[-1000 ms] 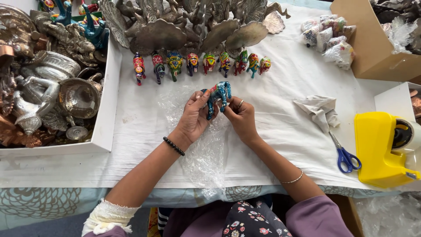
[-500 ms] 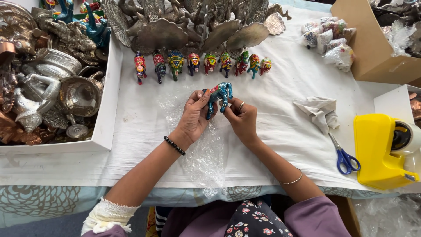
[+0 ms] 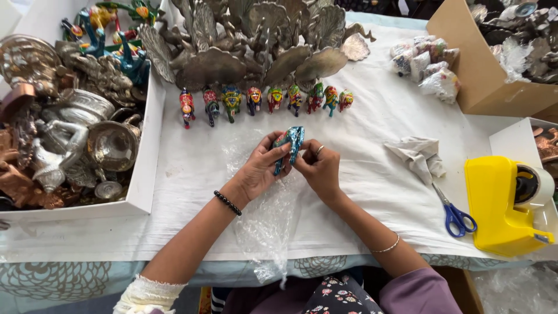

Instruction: The person wraps a small, colorful horse figurine in bubble wrap on a table covered with a white cloth. They secure the wrapped figurine using a yellow tape dispenser and clear tape, then place it aside among other similar items.

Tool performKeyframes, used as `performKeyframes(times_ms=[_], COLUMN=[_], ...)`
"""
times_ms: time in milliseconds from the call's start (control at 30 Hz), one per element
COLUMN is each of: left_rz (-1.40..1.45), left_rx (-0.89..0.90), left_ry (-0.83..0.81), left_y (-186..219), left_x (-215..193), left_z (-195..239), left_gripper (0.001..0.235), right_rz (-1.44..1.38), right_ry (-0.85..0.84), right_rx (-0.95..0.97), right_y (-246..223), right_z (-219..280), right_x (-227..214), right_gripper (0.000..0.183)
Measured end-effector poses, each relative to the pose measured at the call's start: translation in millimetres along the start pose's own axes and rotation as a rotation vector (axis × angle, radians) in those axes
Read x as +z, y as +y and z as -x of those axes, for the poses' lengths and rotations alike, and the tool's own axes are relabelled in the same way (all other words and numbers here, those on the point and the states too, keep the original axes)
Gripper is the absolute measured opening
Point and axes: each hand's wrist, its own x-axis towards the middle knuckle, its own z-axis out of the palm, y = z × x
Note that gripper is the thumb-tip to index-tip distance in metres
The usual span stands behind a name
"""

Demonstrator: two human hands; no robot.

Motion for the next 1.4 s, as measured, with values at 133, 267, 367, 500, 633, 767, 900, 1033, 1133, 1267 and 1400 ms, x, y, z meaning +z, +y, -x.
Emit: performKeyframes(times_ms=[133, 267, 367, 500, 633, 767, 900, 1033, 1133, 1267, 1400], left_rz=[-0.124, -0.308, -0.57, -0.818, -0.86, -0.917, -0.975, -0.76, -0.452, -0.339, -0.392], left_rx=[-0.078, -0.134, -0.195, -0.228, -0.22, -0.14, 0.06, 0.23, 0.164, 0.12, 0.121], left_ry=[-0.031, -0.049, -0.038, -0.079, -0.069, -0.027, 0.053, 0.178, 0.186, 0.167, 0.157], left_y=[9, 16, 25, 24, 21, 11, 2, 4, 7, 8, 11], left_x=[-1, 14, 32, 29, 13, 8, 4, 4, -18, -19, -11], left_z=[2, 10, 20, 20, 11, 5, 0, 0, -8, -7, -3], left_gripper=[0.053, 0.05, 0.051, 0.06, 0.06, 0.065, 0.056, 0.032, 0.031, 0.031, 0.031], right_rz=[0.017, -0.03, -0.102, -0.251, -0.481, -0.524, -0.532, -0.512, -0.352, -0.162, -0.062], right_ry=[-0.024, -0.055, -0.101, -0.213, -0.335, -0.348, -0.351, -0.383, -0.417, -0.417, -0.445], right_rx=[-0.015, 0.02, 0.04, 0.04, 0.166, 0.205, 0.219, 0.28, -0.063, -0.253, -0.22], right_y=[17, 3, 1, 28, 44, 33, 34, 27, 13, -8, -17], right_z=[3, -4, -7, -9, -11, -14, -14, -9, -4, 0, 2], right_x=[0, -8, -13, -12, -10, -13, -12, -11, -13, -15, -17], right_gripper=[0.017, 0.02, 0.021, 0.019, 0.015, 0.018, 0.021, 0.024, 0.034, 0.041, 0.047])
